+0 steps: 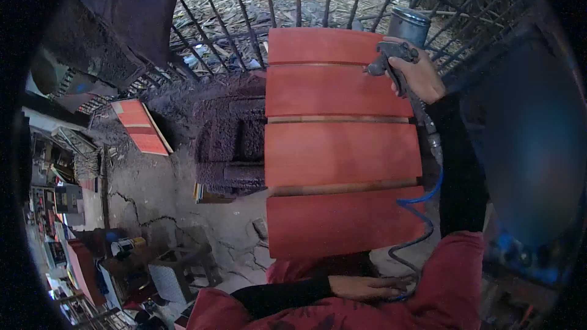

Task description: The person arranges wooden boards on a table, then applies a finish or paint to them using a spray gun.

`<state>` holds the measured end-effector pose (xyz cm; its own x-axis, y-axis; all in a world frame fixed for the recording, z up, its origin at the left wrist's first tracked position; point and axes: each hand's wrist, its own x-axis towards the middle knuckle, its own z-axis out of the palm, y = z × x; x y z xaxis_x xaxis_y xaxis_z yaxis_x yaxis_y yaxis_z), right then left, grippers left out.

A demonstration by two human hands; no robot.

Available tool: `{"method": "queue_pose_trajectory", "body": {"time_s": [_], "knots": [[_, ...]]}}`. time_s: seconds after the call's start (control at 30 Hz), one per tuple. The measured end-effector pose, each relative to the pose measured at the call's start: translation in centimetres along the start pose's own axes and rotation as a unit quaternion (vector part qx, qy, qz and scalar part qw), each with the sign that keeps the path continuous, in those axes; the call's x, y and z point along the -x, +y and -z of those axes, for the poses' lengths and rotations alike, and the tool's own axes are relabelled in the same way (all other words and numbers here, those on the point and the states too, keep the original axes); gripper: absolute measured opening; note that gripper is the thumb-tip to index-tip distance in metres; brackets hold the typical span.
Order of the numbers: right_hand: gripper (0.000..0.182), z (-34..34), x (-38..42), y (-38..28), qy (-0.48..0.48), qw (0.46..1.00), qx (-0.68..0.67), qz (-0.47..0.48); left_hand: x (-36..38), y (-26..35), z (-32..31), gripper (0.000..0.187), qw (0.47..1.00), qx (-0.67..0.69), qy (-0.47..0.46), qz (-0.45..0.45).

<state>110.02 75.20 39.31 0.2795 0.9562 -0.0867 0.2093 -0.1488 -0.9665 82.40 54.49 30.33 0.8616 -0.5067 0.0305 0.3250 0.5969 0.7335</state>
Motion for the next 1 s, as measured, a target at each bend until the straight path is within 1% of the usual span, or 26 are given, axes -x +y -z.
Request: {"method": "queue_pose_trajectory", "body": {"time_s": [0.03,0.1,0.13,0.17,0.2,0.23,0.3,0.33,0.4,0.43,0.53,0.6,0.63,0.7,0.73,0.77,0.8,0.83,0.87,0.9,0.93,1.0], "knots": [[0.039,-1.1,-0.1,-0.8,-0.011,1.000,0.012,-0.001,0.3,0.2,0.0,0.066,1.000,0.000,0.005,-0.003],[0.038,-3.0,-0.6,-1.3,-0.029,0.999,0.021,-0.001,1.1,0.8,0.1,0.066,0.999,-0.003,-0.011,0.041],[0.038,-3.9,-1.1,-1.3,-0.031,0.999,0.014,0.008,1.3,1.0,0.0,0.066,0.999,-0.002,-0.004,0.038],[0.038,-5.0,-1.3,-1.5,-0.033,0.999,0.005,0.016,1.5,1.1,-0.1,0.065,1.000,-0.002,-0.007,0.016],[0.037,-6.0,-1.4,-2.0,-0.037,0.999,0.015,0.004,1.7,1.3,-0.3,0.065,1.000,-0.003,-0.011,-0.005],[0.037,-7.0,-1.7,-2.3,-0.042,0.999,0.012,0.005,2.1,1.4,-0.5,0.065,1.000,-0.003,-0.006,-0.006],[0.037,-8.8,-2.0,-2.8,-0.072,0.996,-0.016,0.049,2.7,1.6,-0.9,0.060,0.998,-0.013,0.060,0.023],[0.037,-9.6,-2.2,-3.0,-0.073,0.996,-0.017,0.050,2.7,1.2,-0.8,0.060,0.998,-0.014,0.062,0.023],[0.038,-10.9,-2.5,-3.4,-0.099,0.993,-0.036,0.057,2.3,0.2,-0.5,0.056,0.998,-0.032,0.043,-0.045],[0.038,-11.5,-2.5,-3.5,-0.098,0.993,-0.037,0.057,2.4,0.2,-0.6,0.056,0.998,-0.032,0.043,-0.044],[0.040,-12.6,-2.4,-3.9,-0.126,0.988,-0.071,0.061,2.6,0.3,-0.5,0.054,0.999,0.004,0.040,-0.025],[0.040,-12.6,-2.1,-3.8,-0.123,0.989,-0.067,0.057,2.3,0.2,0.2,0.062,1.000,-0.003,-0.019,-0.001],[0.040,-12.6,-1.9,-3.7,-0.121,0.989,-0.063,0.053,2.4,-0.1,0.3,0.062,1.000,-0.002,-0.020,0.000],[0.040,-11.8,-1.7,-3.2,-0.110,0.991,-0.056,0.044,2.4,-0.7,0.2,0.062,0.998,-0.055,-0.009,-0.025],[0.040,-11.1,-1.7,-2.8,-0.101,0.993,-0.050,0.035,1.8,-2.0,0.6,0.062,0.998,-0.055,-0.012,-0.024],[0.040,-10.3,-1.6,-2.4,-0.099,0.993,-0.048,0.034,1.0,-3.5,1.0,0.056,0.975,-0.162,0.014,-0.149],[0.040,-9.4,-1.4,-2.0,-0.091,0.994,-0.043,0.033,0.1,-4.9,1.3,0.050,0.925,-0.264,0.038,-0.270],[0.041,-8.4,-1.1,-1.7,-0.082,0.995,-0.038,0.031,0.5,-3.4,0.9,0.050,0.926,-0.263,0.033,-0.270],[0.041,-7.6,-0.6,-1.7,-0.061,0.998,-0.009,0.019,1.4,-0.5,0.3,0.051,0.980,-0.147,0.018,-0.131],[0.041,-6.7,-0.2,-1.7,-0.055,0.998,-0.006,0.017,1.8,1.1,0.0,0.051,0.999,-0.029,0.001,0.014],[0.041,-5.8,0.2,-1.7,-0.043,0.999,0.000,0.009,1.6,0.9,0.0,0.051,0.999,-0.029,-0.006,0.016],[0.041,-3.7,0.8,-1.1,-0.031,0.999,-0.003,0.005,0.9,-0.2,0.3,0.051,0.998,-0.045,-0.016,-0.031]]}}
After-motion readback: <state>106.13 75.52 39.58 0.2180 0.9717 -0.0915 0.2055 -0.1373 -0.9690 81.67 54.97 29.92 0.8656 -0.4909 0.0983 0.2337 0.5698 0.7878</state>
